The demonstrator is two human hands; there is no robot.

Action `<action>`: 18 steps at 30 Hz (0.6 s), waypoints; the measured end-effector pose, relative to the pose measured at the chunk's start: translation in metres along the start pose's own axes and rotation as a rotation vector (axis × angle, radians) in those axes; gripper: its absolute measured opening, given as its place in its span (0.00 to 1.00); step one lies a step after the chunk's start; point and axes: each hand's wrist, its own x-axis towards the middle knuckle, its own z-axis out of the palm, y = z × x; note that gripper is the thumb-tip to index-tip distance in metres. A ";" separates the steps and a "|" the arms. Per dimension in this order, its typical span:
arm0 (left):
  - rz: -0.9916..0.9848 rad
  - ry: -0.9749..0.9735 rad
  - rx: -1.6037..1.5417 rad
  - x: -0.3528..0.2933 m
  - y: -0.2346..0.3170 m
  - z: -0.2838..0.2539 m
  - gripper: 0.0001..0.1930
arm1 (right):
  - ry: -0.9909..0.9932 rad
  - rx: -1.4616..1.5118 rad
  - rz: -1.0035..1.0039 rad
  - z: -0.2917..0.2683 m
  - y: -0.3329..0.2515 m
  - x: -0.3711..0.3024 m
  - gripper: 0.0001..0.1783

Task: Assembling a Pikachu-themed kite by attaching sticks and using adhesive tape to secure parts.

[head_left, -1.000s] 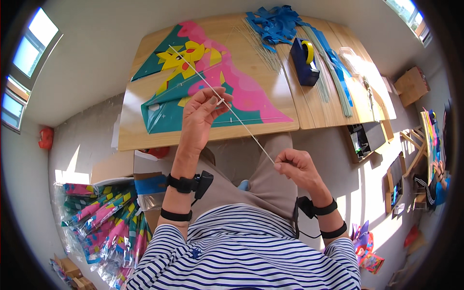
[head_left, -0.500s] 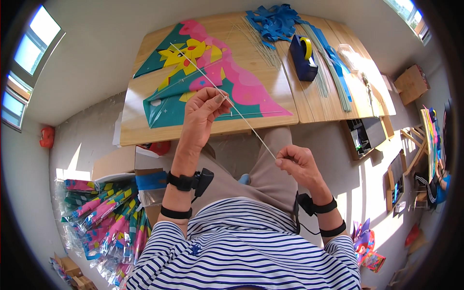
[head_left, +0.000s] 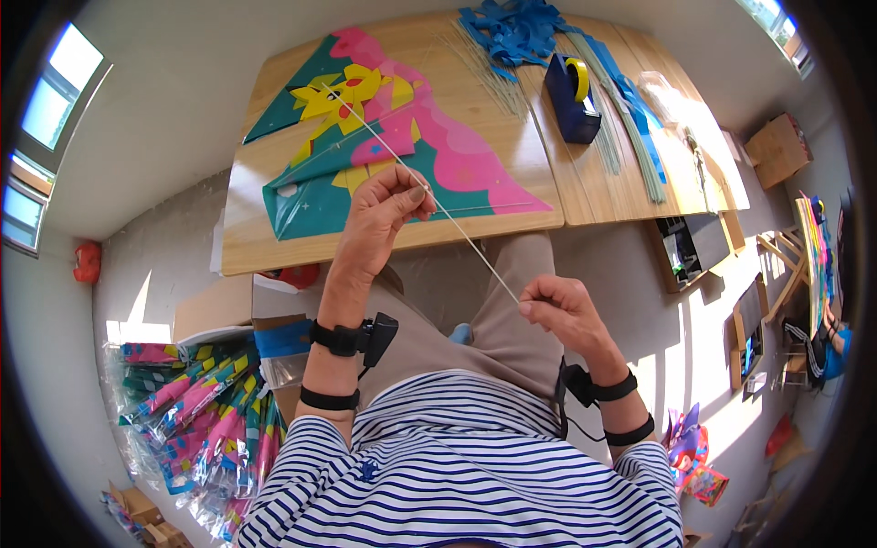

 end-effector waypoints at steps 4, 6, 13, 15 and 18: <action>0.003 0.001 0.053 -0.001 -0.001 -0.001 0.04 | -0.001 0.009 0.019 0.001 0.001 0.003 0.05; -0.009 0.032 0.045 -0.001 -0.002 -0.001 0.03 | -0.006 0.030 0.062 0.001 -0.001 0.003 0.04; -0.086 0.075 -0.045 0.008 -0.020 -0.005 0.03 | -0.059 0.092 0.085 0.002 0.018 0.003 0.08; -0.093 0.104 -0.054 0.007 -0.023 -0.007 0.02 | -0.168 0.140 0.138 -0.005 0.014 0.008 0.10; -0.100 0.164 -0.054 0.002 -0.025 -0.017 0.02 | -0.125 0.148 0.157 -0.032 0.033 0.032 0.14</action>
